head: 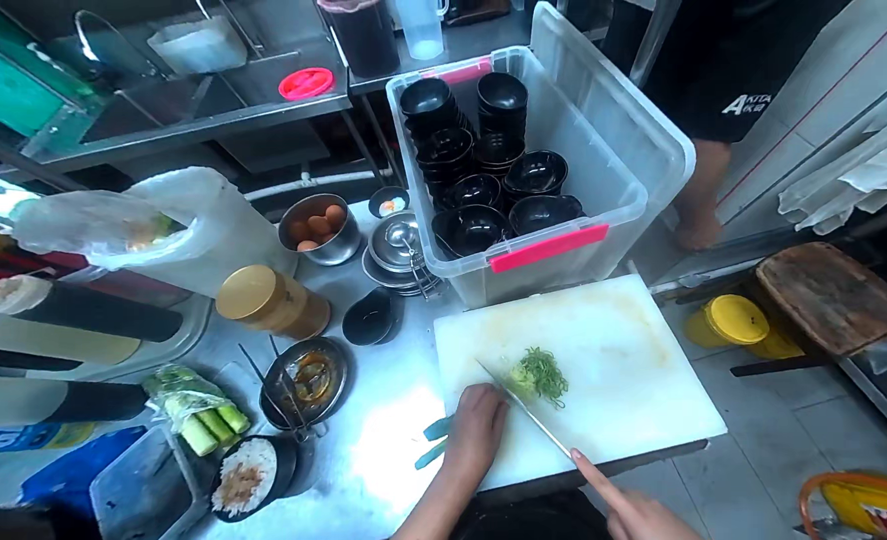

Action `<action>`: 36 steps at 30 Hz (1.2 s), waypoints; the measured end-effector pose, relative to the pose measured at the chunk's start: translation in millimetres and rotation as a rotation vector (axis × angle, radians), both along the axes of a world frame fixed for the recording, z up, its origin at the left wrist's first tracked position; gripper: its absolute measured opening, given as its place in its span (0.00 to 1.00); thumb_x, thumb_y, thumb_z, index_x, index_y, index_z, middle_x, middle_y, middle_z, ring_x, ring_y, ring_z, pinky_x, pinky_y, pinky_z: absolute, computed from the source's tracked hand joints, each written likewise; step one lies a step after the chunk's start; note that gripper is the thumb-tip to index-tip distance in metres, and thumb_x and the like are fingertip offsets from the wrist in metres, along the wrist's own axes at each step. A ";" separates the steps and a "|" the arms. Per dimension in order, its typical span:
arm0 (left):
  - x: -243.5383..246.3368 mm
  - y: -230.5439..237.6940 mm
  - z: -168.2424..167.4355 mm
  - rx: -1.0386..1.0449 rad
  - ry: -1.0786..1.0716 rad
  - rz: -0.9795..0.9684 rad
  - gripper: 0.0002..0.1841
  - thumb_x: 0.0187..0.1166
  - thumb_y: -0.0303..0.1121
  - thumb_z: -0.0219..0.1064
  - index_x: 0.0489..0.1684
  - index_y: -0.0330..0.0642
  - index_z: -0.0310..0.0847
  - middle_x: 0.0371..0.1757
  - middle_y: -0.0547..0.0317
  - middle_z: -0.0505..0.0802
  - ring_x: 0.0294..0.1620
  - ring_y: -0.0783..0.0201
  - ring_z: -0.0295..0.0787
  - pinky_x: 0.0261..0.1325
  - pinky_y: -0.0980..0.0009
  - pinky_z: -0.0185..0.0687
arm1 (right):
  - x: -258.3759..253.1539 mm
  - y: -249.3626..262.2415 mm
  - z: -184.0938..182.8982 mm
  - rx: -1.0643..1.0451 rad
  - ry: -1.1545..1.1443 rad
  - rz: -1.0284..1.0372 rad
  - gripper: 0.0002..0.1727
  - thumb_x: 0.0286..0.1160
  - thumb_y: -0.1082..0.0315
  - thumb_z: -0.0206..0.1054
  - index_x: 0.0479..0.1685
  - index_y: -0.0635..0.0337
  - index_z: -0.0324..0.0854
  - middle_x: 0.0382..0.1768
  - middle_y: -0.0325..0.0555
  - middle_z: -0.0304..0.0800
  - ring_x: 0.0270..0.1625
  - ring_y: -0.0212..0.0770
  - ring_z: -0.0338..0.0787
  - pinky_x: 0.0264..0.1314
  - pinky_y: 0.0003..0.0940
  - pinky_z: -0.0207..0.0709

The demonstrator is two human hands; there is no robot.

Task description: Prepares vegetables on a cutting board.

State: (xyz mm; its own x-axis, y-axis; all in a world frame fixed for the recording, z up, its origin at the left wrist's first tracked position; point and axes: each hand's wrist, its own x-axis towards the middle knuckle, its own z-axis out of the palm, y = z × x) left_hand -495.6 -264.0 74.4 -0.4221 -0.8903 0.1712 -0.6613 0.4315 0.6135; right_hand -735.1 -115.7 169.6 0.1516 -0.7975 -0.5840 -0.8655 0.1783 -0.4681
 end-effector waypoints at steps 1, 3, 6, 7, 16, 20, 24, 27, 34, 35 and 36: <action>-1.1 -0.2 3.2 0.015 -0.014 0.000 0.10 0.82 0.39 0.67 0.46 0.47 0.91 0.54 0.60 0.94 0.65 0.62 0.87 0.73 0.66 0.80 | 2.7 -0.4 1.3 0.006 0.009 0.004 0.40 0.87 0.67 0.51 0.98 0.30 0.42 0.38 0.62 0.91 0.39 0.65 0.92 0.41 0.64 0.85; 0.7 1.5 10.8 0.028 -0.045 0.004 0.11 0.81 0.42 0.69 0.49 0.48 0.91 0.56 0.60 0.93 0.66 0.61 0.86 0.73 0.66 0.80 | 6.0 -1.4 3.4 0.022 0.026 0.000 0.40 0.87 0.67 0.51 0.98 0.28 0.43 0.40 0.63 0.91 0.40 0.65 0.93 0.42 0.64 0.85; 8.7 4.1 20.1 -0.009 -0.106 0.022 0.13 0.81 0.46 0.69 0.52 0.51 0.92 0.56 0.62 0.93 0.66 0.61 0.86 0.71 0.64 0.82 | 7.9 -0.4 4.2 0.013 0.042 -0.001 0.40 0.87 0.66 0.51 0.97 0.27 0.44 0.40 0.64 0.90 0.38 0.65 0.92 0.39 0.63 0.85; 11.4 5.0 21.3 -0.023 -0.135 0.024 0.14 0.82 0.47 0.67 0.52 0.52 0.92 0.56 0.62 0.93 0.65 0.60 0.86 0.71 0.62 0.82 | 8.3 0.3 4.4 0.011 0.040 -0.002 0.40 0.87 0.66 0.51 0.97 0.27 0.44 0.40 0.64 0.90 0.38 0.66 0.92 0.39 0.64 0.85; 14.6 8.0 10.4 -0.033 -0.182 0.001 0.11 0.85 0.43 0.63 0.45 0.55 0.93 0.52 0.65 0.93 0.61 0.61 0.87 0.66 0.62 0.84 | 9.0 -2.2 5.2 0.027 0.056 0.024 0.41 0.86 0.66 0.52 0.97 0.25 0.42 0.41 0.65 0.90 0.38 0.65 0.92 0.38 0.63 0.85; 14.4 5.7 10.1 -0.002 -0.180 -0.004 0.12 0.84 0.42 0.62 0.46 0.53 0.93 0.54 0.64 0.93 0.62 0.61 0.87 0.67 0.62 0.84 | 8.3 0.7 12.3 -0.020 0.077 0.032 0.40 0.87 0.65 0.52 0.97 0.26 0.44 0.39 0.64 0.89 0.35 0.64 0.92 0.35 0.61 0.85; 11.8 4.0 11.0 0.007 -0.191 0.001 0.11 0.83 0.41 0.63 0.45 0.53 0.93 0.53 0.64 0.93 0.61 0.61 0.88 0.66 0.62 0.84 | 9.2 3.9 19.9 -0.030 0.085 0.040 0.39 0.87 0.65 0.52 0.97 0.28 0.46 0.38 0.63 0.89 0.33 0.64 0.92 0.33 0.60 0.85; 10.6 2.0 14.5 0.034 -0.215 -0.012 0.11 0.83 0.40 0.62 0.46 0.53 0.92 0.54 0.63 0.93 0.61 0.60 0.88 0.65 0.61 0.84 | 10.8 3.8 21.2 0.017 0.087 0.045 0.39 0.87 0.65 0.51 0.97 0.28 0.44 0.39 0.64 0.89 0.35 0.65 0.92 0.35 0.62 0.85; 10.6 0.8 15.6 0.062 -0.232 -0.022 0.11 0.83 0.40 0.61 0.47 0.53 0.92 0.54 0.63 0.93 0.62 0.59 0.87 0.66 0.60 0.84 | 8.5 8.2 23.9 -0.008 0.101 0.051 0.39 0.87 0.65 0.52 0.97 0.27 0.44 0.37 0.63 0.89 0.33 0.64 0.91 0.33 0.61 0.84; 10.7 0.8 15.3 0.061 -0.229 -0.022 0.11 0.83 0.40 0.61 0.47 0.53 0.92 0.54 0.63 0.93 0.62 0.59 0.87 0.66 0.60 0.84 | 8.0 8.1 24.4 0.000 0.100 0.053 0.40 0.87 0.65 0.51 0.97 0.27 0.44 0.38 0.63 0.89 0.33 0.64 0.91 0.33 0.61 0.84; 10.7 0.6 15.6 0.066 -0.225 -0.021 0.11 0.83 0.40 0.61 0.48 0.53 0.92 0.54 0.63 0.93 0.63 0.59 0.87 0.67 0.59 0.84 | 8.3 6.9 24.1 0.010 0.098 0.052 0.40 0.87 0.65 0.51 0.97 0.27 0.44 0.38 0.64 0.89 0.33 0.65 0.92 0.33 0.62 0.84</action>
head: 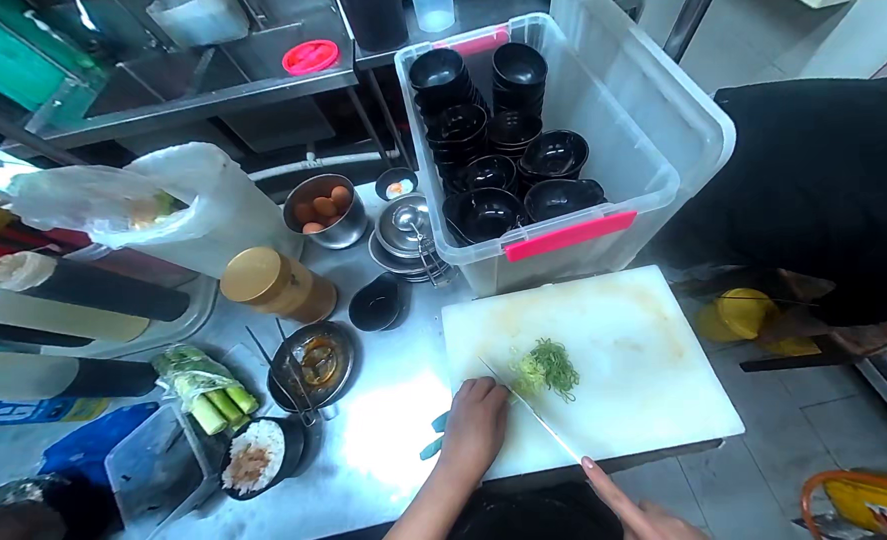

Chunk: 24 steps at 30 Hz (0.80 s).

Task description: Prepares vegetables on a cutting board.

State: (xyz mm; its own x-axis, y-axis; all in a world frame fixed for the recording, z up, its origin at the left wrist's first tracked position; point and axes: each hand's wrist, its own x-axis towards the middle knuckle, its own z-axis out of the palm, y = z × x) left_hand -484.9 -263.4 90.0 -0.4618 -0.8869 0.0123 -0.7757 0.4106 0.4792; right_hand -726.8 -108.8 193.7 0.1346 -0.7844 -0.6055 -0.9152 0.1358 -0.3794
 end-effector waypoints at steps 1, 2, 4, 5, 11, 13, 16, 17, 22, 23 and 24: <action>0.1 -0.2 0.2 0.006 0.004 0.002 0.11 0.83 0.39 0.61 0.48 0.53 0.92 0.55 0.63 0.93 0.63 0.59 0.87 0.67 0.58 0.83 | 1.1 -2.0 -3.1 0.006 -0.004 -0.002 0.40 0.87 0.66 0.51 0.97 0.27 0.44 0.38 0.63 0.90 0.34 0.64 0.92 0.33 0.62 0.85; 0.5 -0.3 0.1 0.009 0.006 0.005 0.12 0.83 0.40 0.61 0.49 0.53 0.92 0.55 0.63 0.93 0.64 0.59 0.87 0.68 0.58 0.83 | 3.3 -5.4 -9.5 0.012 -0.015 -0.007 0.40 0.87 0.66 0.51 0.97 0.27 0.43 0.38 0.63 0.90 0.35 0.64 0.92 0.34 0.62 0.85; 1.0 -0.8 -0.2 0.012 0.008 0.009 0.12 0.84 0.40 0.61 0.50 0.54 0.92 0.56 0.64 0.93 0.64 0.60 0.86 0.69 0.59 0.83 | 10.6 -17.2 -25.4 0.026 -0.034 -0.029 0.42 0.86 0.66 0.52 0.97 0.24 0.41 0.39 0.62 0.90 0.38 0.63 0.93 0.39 0.63 0.86; 0.4 -0.9 -0.7 0.014 0.007 0.012 0.12 0.83 0.40 0.61 0.51 0.54 0.92 0.55 0.64 0.93 0.64 0.60 0.86 0.69 0.60 0.82 | 12.7 -24.2 -29.1 0.028 -0.032 -0.035 0.42 0.86 0.65 0.53 0.97 0.22 0.40 0.40 0.61 0.91 0.39 0.63 0.93 0.39 0.62 0.86; 2.5 -0.3 -5.1 -0.016 0.047 0.017 0.11 0.84 0.41 0.62 0.47 0.53 0.92 0.56 0.65 0.93 0.64 0.61 0.87 0.68 0.61 0.83 | 4.9 -17.3 -2.1 0.023 -0.052 -0.005 0.40 0.87 0.66 0.51 0.98 0.28 0.43 0.41 0.64 0.91 0.38 0.66 0.92 0.39 0.64 0.85; 2.5 0.9 -5.4 -0.009 0.051 0.022 0.11 0.84 0.41 0.61 0.47 0.54 0.92 0.56 0.66 0.93 0.64 0.61 0.87 0.68 0.61 0.83 | 2.9 -11.8 -1.3 0.046 -0.031 0.002 0.41 0.87 0.66 0.51 0.98 0.27 0.42 0.41 0.64 0.90 0.38 0.66 0.92 0.38 0.64 0.85; 2.2 0.9 -4.7 0.012 0.049 0.025 0.12 0.84 0.41 0.61 0.50 0.54 0.92 0.57 0.65 0.93 0.66 0.61 0.86 0.70 0.60 0.82 | 10.2 -20.2 -21.3 0.048 -0.026 -0.019 0.42 0.87 0.66 0.52 0.97 0.22 0.40 0.40 0.62 0.91 0.39 0.64 0.93 0.39 0.63 0.86; 1.9 1.7 -4.7 0.013 0.048 0.027 0.12 0.84 0.41 0.61 0.50 0.54 0.92 0.57 0.65 0.93 0.66 0.61 0.86 0.71 0.60 0.82 | 11.3 -24.5 -23.7 0.038 -0.017 -0.015 0.42 0.86 0.66 0.53 0.97 0.21 0.40 0.40 0.61 0.91 0.39 0.63 0.93 0.39 0.62 0.86; 3.2 2.5 -9.2 -0.031 0.068 0.029 0.12 0.85 0.43 0.61 0.45 0.53 0.92 0.55 0.65 0.93 0.64 0.62 0.87 0.69 0.62 0.82 | 0.5 -15.8 -2.1 -0.001 -0.043 0.025 0.40 0.87 0.67 0.52 0.97 0.28 0.44 0.39 0.63 0.91 0.37 0.65 0.93 0.38 0.63 0.85; 3.4 3.0 -10.3 -0.037 0.072 0.032 0.12 0.85 0.43 0.61 0.45 0.53 0.92 0.55 0.65 0.93 0.64 0.62 0.87 0.69 0.62 0.82 | 0.0 -12.7 -2.8 0.008 -0.041 0.025 0.41 0.87 0.67 0.52 0.98 0.28 0.43 0.39 0.63 0.91 0.37 0.65 0.93 0.38 0.63 0.85; 3.6 3.1 -10.9 -0.039 0.072 0.033 0.12 0.85 0.43 0.62 0.46 0.53 0.92 0.55 0.65 0.93 0.64 0.62 0.86 0.70 0.63 0.82 | 1.6 -11.9 -7.5 0.007 -0.043 0.016 0.41 0.86 0.68 0.52 0.97 0.27 0.43 0.38 0.62 0.91 0.37 0.65 0.92 0.37 0.63 0.85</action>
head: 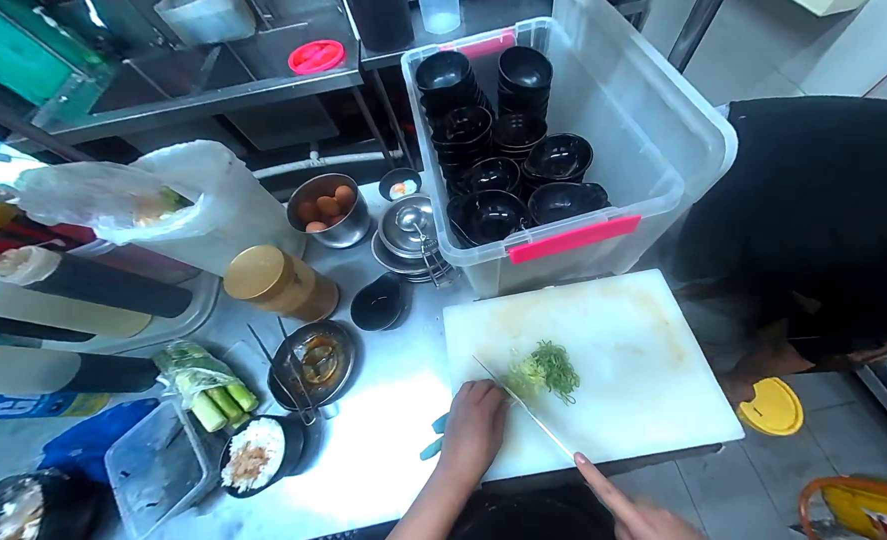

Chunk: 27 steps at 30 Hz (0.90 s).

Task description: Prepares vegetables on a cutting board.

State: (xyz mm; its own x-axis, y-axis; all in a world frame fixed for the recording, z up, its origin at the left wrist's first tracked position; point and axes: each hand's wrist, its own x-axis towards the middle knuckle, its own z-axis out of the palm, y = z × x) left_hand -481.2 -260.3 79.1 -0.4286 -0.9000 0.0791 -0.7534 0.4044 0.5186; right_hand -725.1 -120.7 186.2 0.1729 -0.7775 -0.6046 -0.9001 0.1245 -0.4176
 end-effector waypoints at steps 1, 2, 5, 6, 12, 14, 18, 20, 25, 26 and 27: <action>0.5 -0.2 -0.5 0.002 0.000 0.001 0.12 0.85 0.44 0.61 0.46 0.53 0.92 0.55 0.66 0.93 0.64 0.63 0.86 0.71 0.63 0.82 | 3.5 -2.5 -7.2 0.003 0.000 -0.014 0.41 0.86 0.68 0.52 0.97 0.26 0.43 0.38 0.62 0.91 0.37 0.65 0.92 0.37 0.63 0.85; 1.1 0.2 -0.6 0.007 0.001 0.002 0.12 0.85 0.43 0.62 0.47 0.54 0.93 0.55 0.66 0.93 0.65 0.63 0.86 0.71 0.62 0.81 | 7.8 -7.3 -14.2 0.017 0.006 -0.028 0.42 0.86 0.67 0.53 0.97 0.23 0.41 0.39 0.61 0.91 0.38 0.64 0.93 0.38 0.63 0.86; 0.6 0.1 -1.3 0.005 0.004 -0.002 0.12 0.85 0.43 0.62 0.47 0.53 0.93 0.56 0.66 0.93 0.65 0.63 0.86 0.71 0.63 0.81 | 11.5 -21.1 -8.1 0.053 0.030 -0.028 0.42 0.87 0.65 0.52 0.96 0.18 0.39 0.40 0.61 0.90 0.39 0.63 0.92 0.40 0.61 0.85; 0.8 0.0 -1.3 0.005 0.008 -0.002 0.12 0.84 0.43 0.62 0.46 0.53 0.93 0.56 0.65 0.94 0.65 0.62 0.87 0.71 0.62 0.81 | 10.0 -19.3 -0.9 0.048 0.023 -0.024 0.41 0.87 0.65 0.52 0.96 0.19 0.41 0.41 0.61 0.90 0.40 0.63 0.93 0.41 0.61 0.85; 1.3 1.4 -3.6 -0.005 0.022 0.007 0.12 0.85 0.43 0.62 0.45 0.53 0.93 0.56 0.66 0.94 0.65 0.63 0.86 0.71 0.63 0.81 | 9.2 -10.5 -12.1 0.033 0.007 -0.026 0.42 0.86 0.66 0.53 0.97 0.23 0.41 0.39 0.62 0.91 0.38 0.64 0.93 0.40 0.63 0.85; 0.8 2.4 -3.9 -0.007 0.026 0.003 0.12 0.84 0.43 0.63 0.46 0.53 0.93 0.56 0.66 0.94 0.65 0.64 0.86 0.71 0.63 0.81 | 12.4 -20.4 -12.9 0.048 0.019 -0.026 0.43 0.87 0.65 0.53 0.97 0.19 0.38 0.41 0.61 0.91 0.40 0.63 0.93 0.41 0.62 0.86; 1.7 1.9 -3.1 -0.001 0.036 0.011 0.12 0.84 0.42 0.62 0.44 0.51 0.92 0.55 0.65 0.94 0.65 0.63 0.86 0.71 0.63 0.81 | 5.9 -11.5 8.8 0.034 -0.013 -0.011 0.41 0.87 0.66 0.52 0.97 0.24 0.42 0.41 0.64 0.91 0.39 0.66 0.92 0.40 0.64 0.85; 1.5 1.2 -4.0 -0.013 0.041 0.013 0.12 0.84 0.43 0.63 0.44 0.52 0.93 0.55 0.66 0.94 0.65 0.63 0.87 0.71 0.63 0.81 | 5.9 -7.5 3.5 0.043 -0.008 -0.020 0.42 0.86 0.67 0.52 0.97 0.24 0.42 0.40 0.64 0.91 0.38 0.66 0.92 0.39 0.65 0.85; 2.1 2.6 -5.4 -0.021 0.042 0.004 0.12 0.84 0.43 0.63 0.45 0.53 0.93 0.55 0.67 0.94 0.65 0.64 0.86 0.72 0.64 0.81 | 13.5 -26.6 -1.0 0.073 0.033 -0.007 0.43 0.87 0.65 0.52 0.97 0.18 0.37 0.42 0.62 0.90 0.40 0.63 0.93 0.41 0.62 0.85; 2.6 2.8 -5.4 -0.026 0.046 0.003 0.12 0.84 0.43 0.63 0.44 0.53 0.93 0.55 0.67 0.94 0.65 0.65 0.86 0.72 0.64 0.81 | 11.3 -23.6 5.8 0.063 0.020 -0.005 0.42 0.88 0.65 0.52 0.97 0.21 0.39 0.42 0.62 0.91 0.40 0.64 0.93 0.41 0.62 0.85; 2.9 2.0 -5.4 -0.031 0.050 0.002 0.12 0.84 0.43 0.63 0.43 0.52 0.93 0.54 0.67 0.94 0.65 0.65 0.86 0.72 0.65 0.81 | 7.9 -18.2 10.0 0.048 0.001 -0.004 0.41 0.87 0.66 0.51 0.97 0.24 0.41 0.41 0.63 0.91 0.40 0.65 0.93 0.41 0.63 0.85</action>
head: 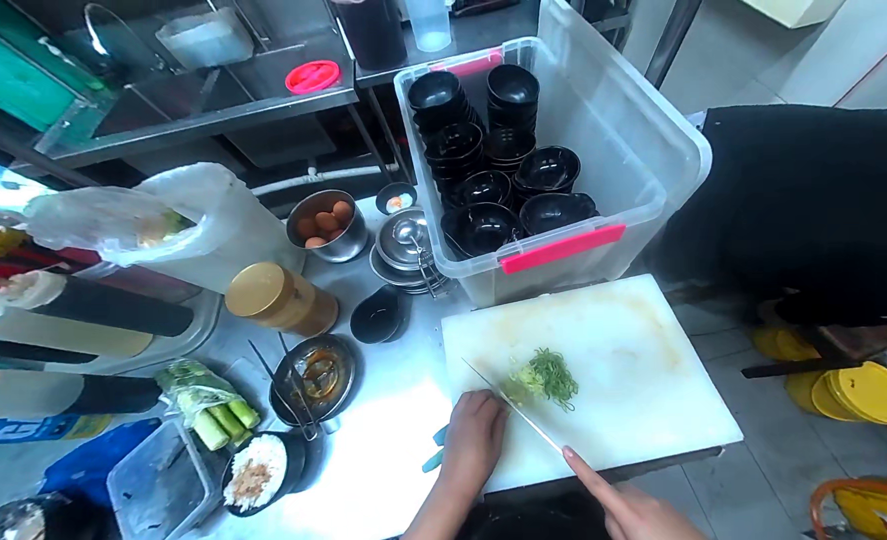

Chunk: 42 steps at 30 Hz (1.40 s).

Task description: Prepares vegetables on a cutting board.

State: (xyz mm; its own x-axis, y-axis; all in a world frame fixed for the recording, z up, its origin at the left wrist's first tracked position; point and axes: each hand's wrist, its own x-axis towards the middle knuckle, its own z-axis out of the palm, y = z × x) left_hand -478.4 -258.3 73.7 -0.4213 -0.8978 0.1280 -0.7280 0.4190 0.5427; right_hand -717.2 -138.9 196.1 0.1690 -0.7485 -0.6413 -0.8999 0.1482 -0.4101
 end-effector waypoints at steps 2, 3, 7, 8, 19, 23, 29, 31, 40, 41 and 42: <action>-0.1 0.0 -0.2 -0.007 0.009 0.003 0.12 0.84 0.43 0.63 0.42 0.52 0.92 0.54 0.66 0.94 0.64 0.64 0.86 0.71 0.65 0.81 | -5.2 10.3 -1.6 -0.013 -0.013 -0.002 0.41 0.86 0.67 0.52 0.97 0.26 0.42 0.40 0.65 0.90 0.38 0.67 0.92 0.39 0.65 0.85; 0.1 0.2 -0.4 -0.011 0.010 0.005 0.11 0.84 0.43 0.63 0.43 0.52 0.92 0.54 0.66 0.94 0.64 0.64 0.86 0.71 0.65 0.81 | -4.8 11.9 -9.0 -0.016 -0.022 -0.005 0.42 0.86 0.68 0.52 0.97 0.26 0.42 0.39 0.64 0.90 0.38 0.67 0.92 0.39 0.65 0.85; 0.0 1.9 -1.3 -0.006 0.006 0.003 0.12 0.84 0.43 0.63 0.44 0.52 0.92 0.54 0.66 0.94 0.64 0.64 0.87 0.71 0.65 0.81 | 6.4 -6.3 -21.9 0.009 -0.006 -0.013 0.43 0.87 0.66 0.52 0.97 0.19 0.38 0.40 0.60 0.91 0.40 0.63 0.93 0.41 0.62 0.85; -0.2 1.9 -0.7 -0.002 0.006 0.005 0.12 0.84 0.43 0.63 0.43 0.52 0.93 0.54 0.66 0.94 0.64 0.65 0.87 0.71 0.65 0.81 | 6.0 -7.8 -14.3 0.015 -0.004 -0.005 0.43 0.87 0.66 0.52 0.97 0.19 0.37 0.40 0.61 0.91 0.40 0.63 0.93 0.41 0.62 0.85; 1.2 1.1 -0.3 -0.001 0.031 0.017 0.11 0.84 0.42 0.64 0.42 0.52 0.92 0.54 0.66 0.94 0.65 0.65 0.86 0.72 0.65 0.81 | 3.5 -2.3 -9.0 0.001 -0.014 0.016 0.43 0.86 0.67 0.53 0.97 0.23 0.38 0.39 0.62 0.91 0.40 0.65 0.93 0.41 0.63 0.85; 1.4 0.7 -0.6 -0.011 0.045 0.025 0.11 0.84 0.43 0.64 0.43 0.51 0.92 0.54 0.65 0.94 0.65 0.65 0.87 0.72 0.66 0.80 | -1.9 9.5 -11.6 0.012 -0.034 0.015 0.43 0.86 0.69 0.52 0.98 0.27 0.38 0.40 0.64 0.91 0.39 0.66 0.92 0.40 0.65 0.85; 0.8 2.7 -1.7 0.004 0.050 0.027 0.12 0.84 0.43 0.64 0.41 0.50 0.92 0.54 0.65 0.94 0.65 0.65 0.86 0.73 0.66 0.80 | 1.2 -0.7 -7.9 0.007 -0.025 0.021 0.42 0.87 0.67 0.51 0.98 0.25 0.39 0.40 0.62 0.92 0.40 0.65 0.93 0.43 0.64 0.85; 0.8 1.7 -1.6 0.000 0.061 0.032 0.12 0.84 0.43 0.64 0.41 0.50 0.92 0.54 0.65 0.94 0.65 0.65 0.86 0.73 0.66 0.80 | -3.5 9.1 -6.9 -0.016 -0.043 0.026 0.42 0.86 0.68 0.52 0.98 0.29 0.41 0.38 0.64 0.91 0.37 0.66 0.92 0.39 0.65 0.84; 1.2 3.3 -4.1 -0.011 0.084 0.037 0.11 0.84 0.43 0.65 0.41 0.50 0.92 0.53 0.64 0.94 0.64 0.64 0.87 0.72 0.65 0.81 | -4.5 9.4 0.7 -0.003 -0.022 0.045 0.41 0.87 0.67 0.51 0.98 0.28 0.40 0.38 0.64 0.91 0.37 0.67 0.92 0.39 0.66 0.84; 1.2 4.0 -4.1 -0.006 0.085 0.043 0.11 0.84 0.43 0.66 0.42 0.50 0.92 0.53 0.64 0.94 0.64 0.64 0.87 0.72 0.65 0.81 | -6.1 14.3 -0.4 0.006 -0.029 0.048 0.41 0.87 0.67 0.51 0.98 0.29 0.39 0.38 0.64 0.91 0.37 0.67 0.92 0.39 0.66 0.84; 1.3 4.4 -4.4 -0.005 0.087 0.046 0.11 0.84 0.43 0.66 0.42 0.50 0.92 0.53 0.64 0.94 0.64 0.64 0.87 0.72 0.65 0.81 | -5.4 16.1 -5.3 0.011 -0.043 0.044 0.42 0.87 0.68 0.51 0.98 0.30 0.38 0.38 0.64 0.90 0.37 0.66 0.92 0.39 0.66 0.84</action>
